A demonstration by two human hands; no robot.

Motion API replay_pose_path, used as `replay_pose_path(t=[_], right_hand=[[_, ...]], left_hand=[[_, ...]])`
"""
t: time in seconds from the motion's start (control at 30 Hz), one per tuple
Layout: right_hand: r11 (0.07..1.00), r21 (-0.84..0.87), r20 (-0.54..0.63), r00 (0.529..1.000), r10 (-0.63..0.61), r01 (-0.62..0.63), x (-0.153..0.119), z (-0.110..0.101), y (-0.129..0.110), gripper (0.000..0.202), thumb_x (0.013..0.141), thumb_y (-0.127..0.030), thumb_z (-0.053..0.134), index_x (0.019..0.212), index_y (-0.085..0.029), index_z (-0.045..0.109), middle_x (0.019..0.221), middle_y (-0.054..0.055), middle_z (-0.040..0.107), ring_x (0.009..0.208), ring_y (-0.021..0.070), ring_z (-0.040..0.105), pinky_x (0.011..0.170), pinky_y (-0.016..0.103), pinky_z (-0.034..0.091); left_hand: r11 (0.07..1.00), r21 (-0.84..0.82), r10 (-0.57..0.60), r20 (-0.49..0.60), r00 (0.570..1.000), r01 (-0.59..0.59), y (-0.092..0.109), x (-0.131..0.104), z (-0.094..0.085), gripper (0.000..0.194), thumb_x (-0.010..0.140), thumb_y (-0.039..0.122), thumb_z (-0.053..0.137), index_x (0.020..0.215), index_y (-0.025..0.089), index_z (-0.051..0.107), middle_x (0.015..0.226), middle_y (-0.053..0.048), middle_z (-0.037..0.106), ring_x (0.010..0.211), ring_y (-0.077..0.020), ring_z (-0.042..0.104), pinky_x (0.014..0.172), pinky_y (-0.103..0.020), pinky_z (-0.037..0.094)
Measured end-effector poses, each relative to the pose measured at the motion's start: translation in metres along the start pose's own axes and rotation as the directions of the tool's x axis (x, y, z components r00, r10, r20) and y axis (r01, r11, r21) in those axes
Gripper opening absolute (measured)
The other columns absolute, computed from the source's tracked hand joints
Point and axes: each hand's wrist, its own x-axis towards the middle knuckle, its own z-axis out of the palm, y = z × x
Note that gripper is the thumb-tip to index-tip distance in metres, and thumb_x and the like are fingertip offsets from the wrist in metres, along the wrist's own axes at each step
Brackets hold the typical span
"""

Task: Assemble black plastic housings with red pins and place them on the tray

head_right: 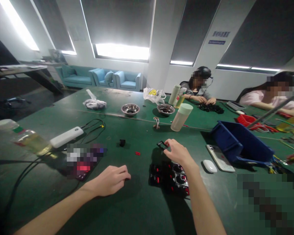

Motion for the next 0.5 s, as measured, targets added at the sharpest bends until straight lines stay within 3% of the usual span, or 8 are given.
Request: replay_pose_path(t=[0.37,0.5], right_hand=[[0.997,-0.062,0.026,0.999,-0.038,0.04,0.024,0.018,0.001,0.041,0.092,-0.029,0.058,0.131,-0.017,0.063,0.13,0.018,0.066,0.113,0.0312,0.066,0.091,0.04,0.053],[0.996,-0.079,0.054,0.998,-0.038,0.042,0.024,0.022,0.002,0.036,0.091,-0.03,0.061,0.125,-0.018,0.068,0.126,0.017,0.066,0.111,0.0313,0.066,0.09,0.041,0.053]], left_hand=[[0.999,0.031,-0.01,0.017,1.0,0.01,0.002,0.001,-0.004,0.025,0.1,0.018,0.056,0.122,0.024,0.068,0.116,-0.002,0.069,0.088,-0.0153,0.069,0.077,-0.028,0.051],[1.0,0.017,-0.006,0.0,1.0,0.006,0.001,0.0,-0.002,0.028,0.1,0.017,0.052,0.121,0.023,0.069,0.114,-0.003,0.069,0.089,-0.0151,0.069,0.077,-0.027,0.052]])
